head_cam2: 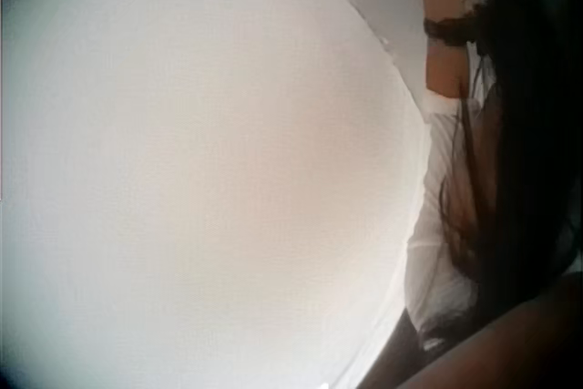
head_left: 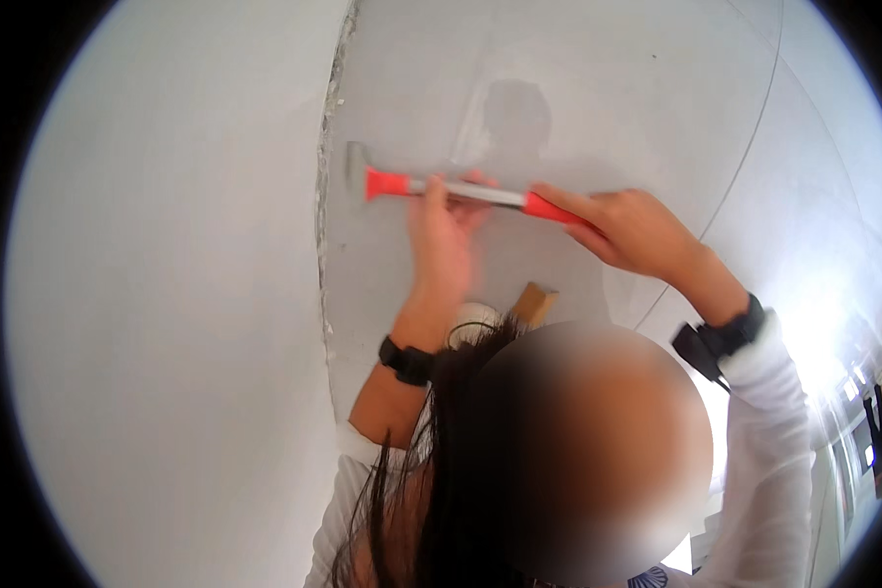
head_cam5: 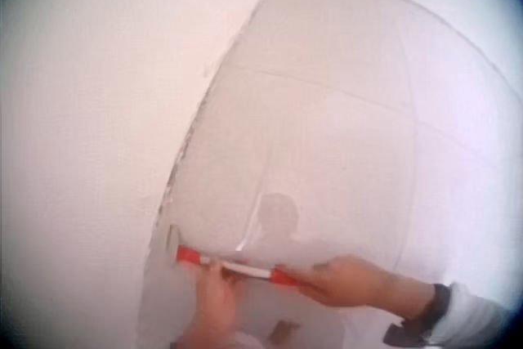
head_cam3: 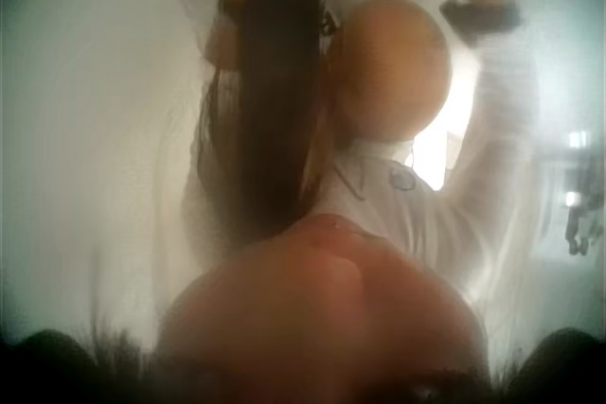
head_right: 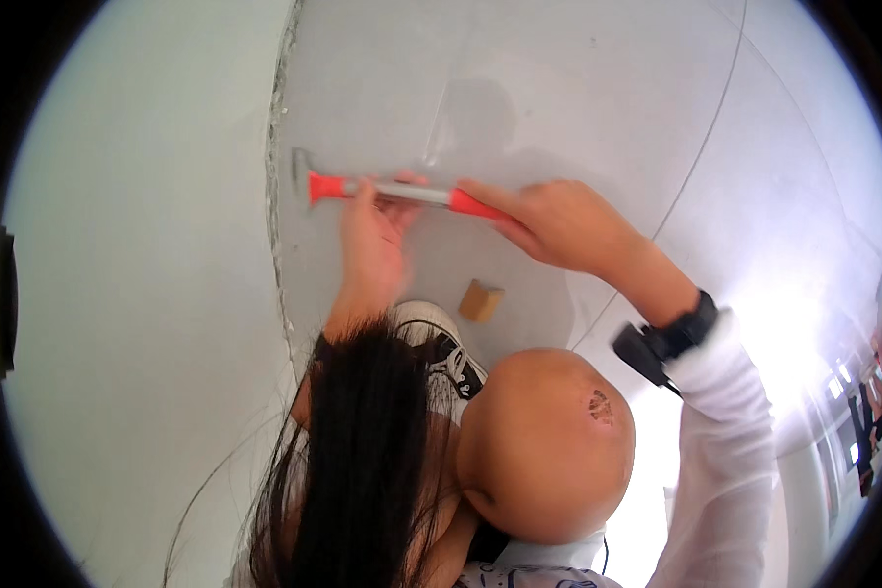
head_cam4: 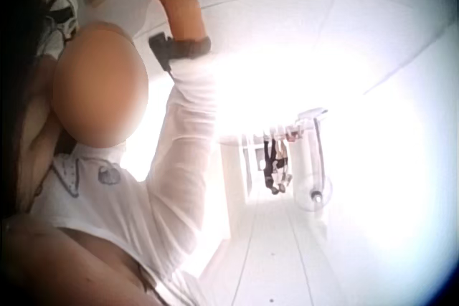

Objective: The person uses a long-handled scraper tool to remove material from the edge of a white ceiling by pushing the blade along the surface.

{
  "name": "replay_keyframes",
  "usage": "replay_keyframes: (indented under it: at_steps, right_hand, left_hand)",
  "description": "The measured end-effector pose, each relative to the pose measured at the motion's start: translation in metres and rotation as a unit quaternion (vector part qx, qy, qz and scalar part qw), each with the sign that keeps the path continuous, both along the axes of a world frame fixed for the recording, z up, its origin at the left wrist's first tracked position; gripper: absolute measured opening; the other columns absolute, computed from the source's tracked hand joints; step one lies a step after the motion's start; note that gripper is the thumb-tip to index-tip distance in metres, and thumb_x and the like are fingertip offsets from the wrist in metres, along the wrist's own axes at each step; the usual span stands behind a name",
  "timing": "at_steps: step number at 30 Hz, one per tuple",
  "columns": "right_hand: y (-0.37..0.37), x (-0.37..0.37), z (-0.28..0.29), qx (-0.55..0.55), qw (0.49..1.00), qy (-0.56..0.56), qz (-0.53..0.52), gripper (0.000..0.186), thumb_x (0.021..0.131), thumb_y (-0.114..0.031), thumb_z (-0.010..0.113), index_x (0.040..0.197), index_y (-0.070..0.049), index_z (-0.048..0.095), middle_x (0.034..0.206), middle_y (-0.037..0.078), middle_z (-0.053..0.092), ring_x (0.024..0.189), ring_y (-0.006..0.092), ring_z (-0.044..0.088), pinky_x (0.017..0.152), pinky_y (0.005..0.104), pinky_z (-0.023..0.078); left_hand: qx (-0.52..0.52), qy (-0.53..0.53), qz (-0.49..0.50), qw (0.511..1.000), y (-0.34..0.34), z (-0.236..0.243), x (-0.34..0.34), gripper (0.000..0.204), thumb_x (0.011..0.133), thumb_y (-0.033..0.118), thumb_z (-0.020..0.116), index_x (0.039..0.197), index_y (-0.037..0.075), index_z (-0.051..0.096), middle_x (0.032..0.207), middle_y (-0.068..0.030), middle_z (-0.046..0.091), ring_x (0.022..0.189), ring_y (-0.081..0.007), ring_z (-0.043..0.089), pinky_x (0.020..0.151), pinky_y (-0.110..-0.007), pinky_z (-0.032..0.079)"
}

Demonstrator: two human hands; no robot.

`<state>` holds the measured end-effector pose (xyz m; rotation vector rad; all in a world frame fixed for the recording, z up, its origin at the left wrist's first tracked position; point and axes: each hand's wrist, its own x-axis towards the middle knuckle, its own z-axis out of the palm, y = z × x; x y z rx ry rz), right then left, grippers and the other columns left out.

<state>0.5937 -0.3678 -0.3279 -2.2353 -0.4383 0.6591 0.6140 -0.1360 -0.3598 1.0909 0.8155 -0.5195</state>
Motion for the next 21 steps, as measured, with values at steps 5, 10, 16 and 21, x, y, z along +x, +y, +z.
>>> replay_keyframes:
  at_steps: [5, 10, 16, 21]
  right_hand:
    - [-0.001, 0.008, 0.001, -0.044, 0.998, 0.024, 0.026, 0.058, 0.094, -0.019, 0.062, 0.150, -0.023, 0.045, 0.083, 0.015, 0.069, 0.068, 0.0364, 0.063, 0.063, 0.0458, 0.050]
    - [-0.010, 0.000, 0.006, -0.025, 0.999, 0.021, 0.017, 0.049, 0.096, -0.023, 0.059, 0.145, -0.021, 0.052, 0.073, 0.016, 0.066, 0.065, 0.0375, 0.062, 0.062, 0.0483, 0.049]
    - [0.001, 0.023, 0.005, -0.025, 0.999, 0.024, 0.026, 0.047, 0.097, -0.025, 0.058, 0.144, -0.020, 0.053, 0.070, 0.015, 0.065, 0.063, 0.0360, 0.062, 0.060, 0.0477, 0.049]
    - [0.003, 0.021, 0.000, -0.033, 0.998, -0.037, 0.025, 0.046, 0.097, -0.024, 0.058, 0.143, -0.021, 0.054, 0.070, 0.015, 0.065, 0.063, 0.0358, 0.062, 0.060, 0.0470, 0.049]
  left_hand:
    - [0.026, -0.026, -0.018, 0.999, 0.013, 0.004, 0.024, 0.021, 0.109, 0.024, 0.041, 0.113, 0.006, 0.050, 0.115, -0.0170, 0.067, 0.111, -0.0322, 0.067, 0.092, -0.043, 0.058]
    - [0.013, -0.015, -0.019, 1.000, 0.007, 0.003, 0.009, 0.020, 0.109, 0.024, 0.041, 0.113, 0.007, 0.050, 0.117, -0.0164, 0.066, 0.113, -0.0334, 0.066, 0.091, -0.041, 0.058]
    - [0.015, -0.017, 0.011, 1.000, 0.015, 0.003, 0.025, 0.020, 0.109, 0.024, 0.040, 0.115, 0.008, 0.050, 0.116, -0.0163, 0.065, 0.112, -0.0334, 0.066, 0.092, -0.043, 0.057]
    - [0.015, -0.061, 0.025, 0.998, 0.016, 0.002, 0.023, 0.023, 0.108, 0.023, 0.041, 0.116, 0.002, 0.046, 0.114, -0.0182, 0.064, 0.108, -0.0352, 0.067, 0.091, -0.045, 0.058]
